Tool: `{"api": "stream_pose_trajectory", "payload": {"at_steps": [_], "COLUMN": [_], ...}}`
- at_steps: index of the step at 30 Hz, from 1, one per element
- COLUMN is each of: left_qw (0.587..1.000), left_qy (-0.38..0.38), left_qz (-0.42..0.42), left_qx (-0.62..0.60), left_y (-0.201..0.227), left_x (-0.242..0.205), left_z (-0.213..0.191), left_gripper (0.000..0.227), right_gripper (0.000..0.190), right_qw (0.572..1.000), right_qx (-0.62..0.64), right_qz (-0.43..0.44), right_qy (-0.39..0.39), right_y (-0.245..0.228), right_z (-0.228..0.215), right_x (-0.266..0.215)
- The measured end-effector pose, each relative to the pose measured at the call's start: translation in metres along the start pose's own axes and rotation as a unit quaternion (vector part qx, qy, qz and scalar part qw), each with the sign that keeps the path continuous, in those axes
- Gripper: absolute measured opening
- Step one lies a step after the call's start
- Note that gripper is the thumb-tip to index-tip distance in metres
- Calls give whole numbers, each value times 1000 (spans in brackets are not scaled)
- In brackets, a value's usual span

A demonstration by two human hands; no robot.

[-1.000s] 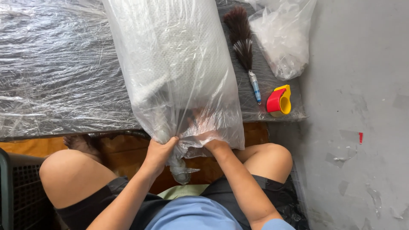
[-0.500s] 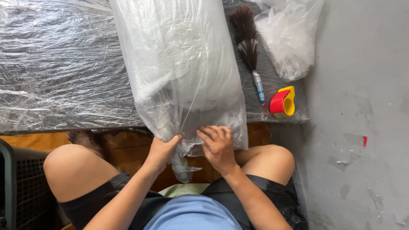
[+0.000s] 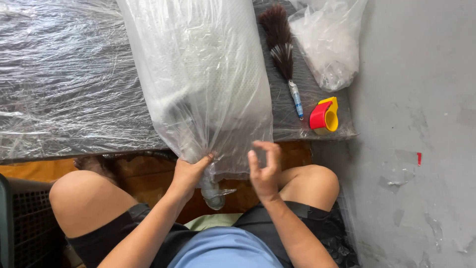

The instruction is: A person is seen packing a large white pillow into a clear plastic bag, smoothing it out with a duster, and then using a vacuum hose to suck out the air and compress the pillow for storage.

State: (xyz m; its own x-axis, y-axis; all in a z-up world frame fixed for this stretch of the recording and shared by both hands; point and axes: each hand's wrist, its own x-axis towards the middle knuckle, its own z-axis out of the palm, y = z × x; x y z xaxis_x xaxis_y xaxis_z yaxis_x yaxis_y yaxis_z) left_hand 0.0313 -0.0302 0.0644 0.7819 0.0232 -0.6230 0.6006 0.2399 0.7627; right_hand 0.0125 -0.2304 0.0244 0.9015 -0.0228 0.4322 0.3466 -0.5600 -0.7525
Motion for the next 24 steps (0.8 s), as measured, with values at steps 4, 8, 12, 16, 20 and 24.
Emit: {"api": "stream_pose_trajectory", "payload": {"at_steps": [4, 8, 12, 16, 20, 24], "left_qw": [1000, 1000, 1000, 999, 999, 999], "left_qy": [-17, -23, -25, -23, -27, -27], "left_qz": [2, 1, -7, -13, -2, 4], "left_qx": [-12, -19, 6, 34, 33, 43], "left_y": [1, -2, 2, -6, -7, 2], "left_x": [-3, 0, 4, 9, 10, 9], "left_z": [-4, -5, -8, -12, -11, -7], "left_gripper": [86, 85, 84, 82, 81, 79], "right_gripper": [76, 73, 56, 56, 64, 59], "right_qw": [935, 804, 789, 785, 810, 815], "right_qx": [-49, 245, 309, 312, 300, 271], "right_qz": [348, 541, 525, 521, 478, 494], "right_qy": [41, -19, -78, -124, -162, -135], "right_y": [51, 120, 74, 51, 65, -4], "right_z": [-14, -6, 25, 44, 56, 58], "right_x": [10, 13, 29, 34, 31, 45]}}
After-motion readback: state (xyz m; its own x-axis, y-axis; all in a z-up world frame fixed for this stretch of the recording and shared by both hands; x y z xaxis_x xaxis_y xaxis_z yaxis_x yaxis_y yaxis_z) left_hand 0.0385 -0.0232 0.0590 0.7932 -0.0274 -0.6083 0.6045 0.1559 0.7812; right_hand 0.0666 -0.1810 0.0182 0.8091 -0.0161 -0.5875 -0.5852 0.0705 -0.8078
